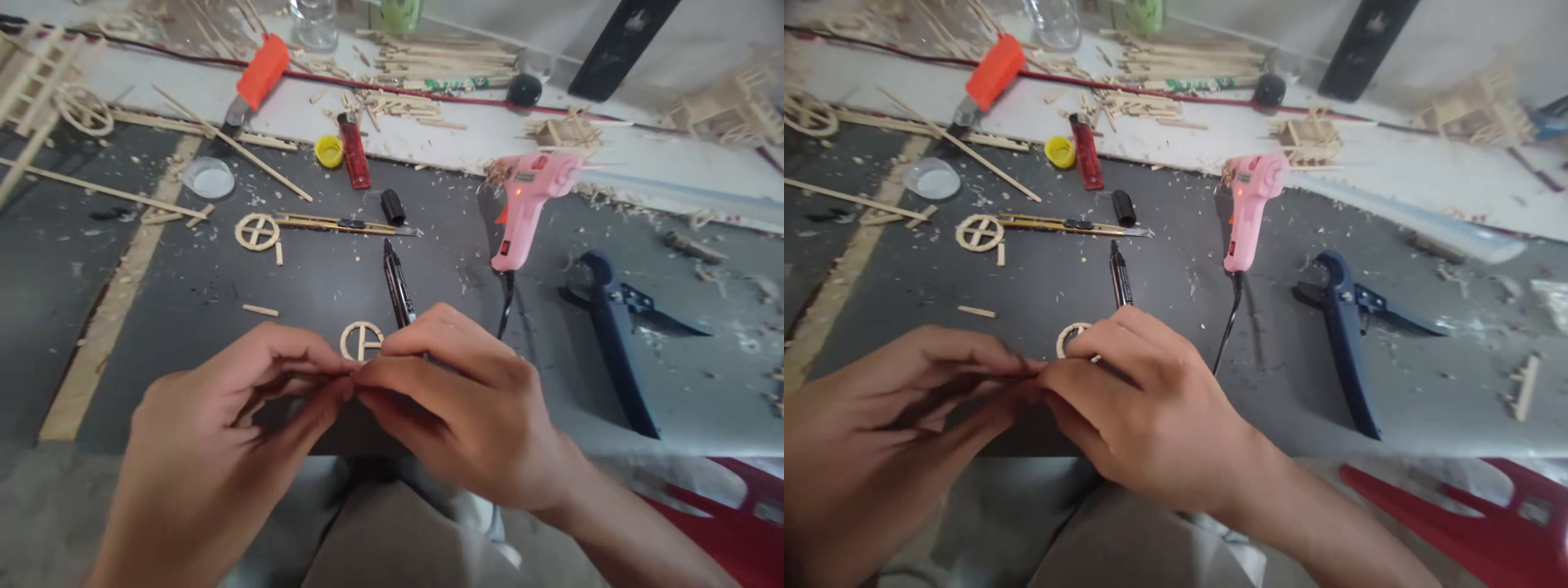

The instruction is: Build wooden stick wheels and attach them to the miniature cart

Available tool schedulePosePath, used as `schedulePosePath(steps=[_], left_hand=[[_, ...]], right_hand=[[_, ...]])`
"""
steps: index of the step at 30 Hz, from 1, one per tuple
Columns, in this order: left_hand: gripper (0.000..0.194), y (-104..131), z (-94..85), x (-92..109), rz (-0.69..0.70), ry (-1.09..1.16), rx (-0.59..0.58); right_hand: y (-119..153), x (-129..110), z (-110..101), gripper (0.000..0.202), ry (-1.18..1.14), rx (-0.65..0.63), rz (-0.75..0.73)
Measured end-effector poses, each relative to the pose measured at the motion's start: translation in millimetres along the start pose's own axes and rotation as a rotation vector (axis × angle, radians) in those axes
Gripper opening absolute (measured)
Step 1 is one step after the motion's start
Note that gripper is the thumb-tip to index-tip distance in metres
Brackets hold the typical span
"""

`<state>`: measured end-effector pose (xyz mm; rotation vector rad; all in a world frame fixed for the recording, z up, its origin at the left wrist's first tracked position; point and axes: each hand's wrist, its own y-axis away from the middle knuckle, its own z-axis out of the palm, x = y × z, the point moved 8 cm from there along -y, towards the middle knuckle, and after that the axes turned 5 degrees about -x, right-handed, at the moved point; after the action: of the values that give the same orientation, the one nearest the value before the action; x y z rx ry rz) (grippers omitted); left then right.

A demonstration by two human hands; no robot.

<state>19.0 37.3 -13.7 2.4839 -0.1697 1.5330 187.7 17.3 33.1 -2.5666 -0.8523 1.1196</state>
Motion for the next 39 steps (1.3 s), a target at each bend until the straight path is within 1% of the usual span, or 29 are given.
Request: schedulePosePath(steps=[1,3,5,6,9,11,12,14,16,19,24,28,31,33,36,39], left_hand=[[0.011,1.2,2.4,0.4,0.007,0.006,-0.014],[0.007,3.6,8.5,1.5,0.033,0.011,-0.079],[0.008,4.4,11.6,3.2,0.083,-0.031,-0.128],[0.013,3.6,11.3,4.1,0.116,-0.092,-0.130],[0.038,-3.7,6.4,9.4,0.246,-0.401,-0.034],[0.048,-10.6,11.1,12.0,0.326,-0.588,-0.023],[0.047,-14.1,14.7,12.3,0.352,-0.639,-0.033],[0.038,-19.4,20.2,13.3,0.379,-0.671,-0.048],[0.028,-21.2,22.2,16.3,0.390,-0.661,-0.034],[0.022,-16.5,22.8,21.5,0.398,-0.639,-0.013],[0.029,-1.4,18.5,22.7,0.386,-0.480,0.048],[0.030,4.1,20.4,22.4,0.372,-0.434,0.055],[0.024,3.5,17.9,19.8,0.322,-0.371,0.057],[0.021,2.0,16.6,16.0,0.275,-0.322,0.036],[0.024,-0.4,15.4,8.6,0.195,-0.229,0.002],[0.027,-0.5,15.3,2.3,0.127,-0.125,-0.014]], right_hand=[[1.7,-1.0,0.2,0.011,0.008,-0.005,0.002],[5.6,-1.7,1.1,0.013,0.025,-0.014,0.013],[10.4,0.3,2.6,0.015,0.053,-0.026,0.046],[13.0,2.5,4.1,0.016,0.067,-0.039,0.073],[20.1,10.8,9.4,0.015,0.136,-0.098,0.172],[22.3,15.0,8.9,0.014,0.160,-0.094,0.224],[22.1,16.4,6.7,0.013,0.160,-0.069,0.244],[19.3,19.4,1.6,0.012,0.132,-0.003,0.279],[14.1,22.0,-0.5,0.012,0.100,0.036,0.299],[5.5,24.7,2.5,0.011,0.045,0.045,0.294],[0.9,24.8,7.3,0.007,-0.067,0.053,0.249],[2.0,25.6,8.4,0.008,-0.088,0.047,0.269],[3.1,26.4,8.2,0.010,-0.067,0.051,0.284],[3.7,25.9,8.0,0.010,-0.049,0.055,0.279],[4.2,23.4,7.4,0.009,-0.027,0.066,0.256],[4.9,22.6,7.2,0.009,-0.020,0.074,0.264]])
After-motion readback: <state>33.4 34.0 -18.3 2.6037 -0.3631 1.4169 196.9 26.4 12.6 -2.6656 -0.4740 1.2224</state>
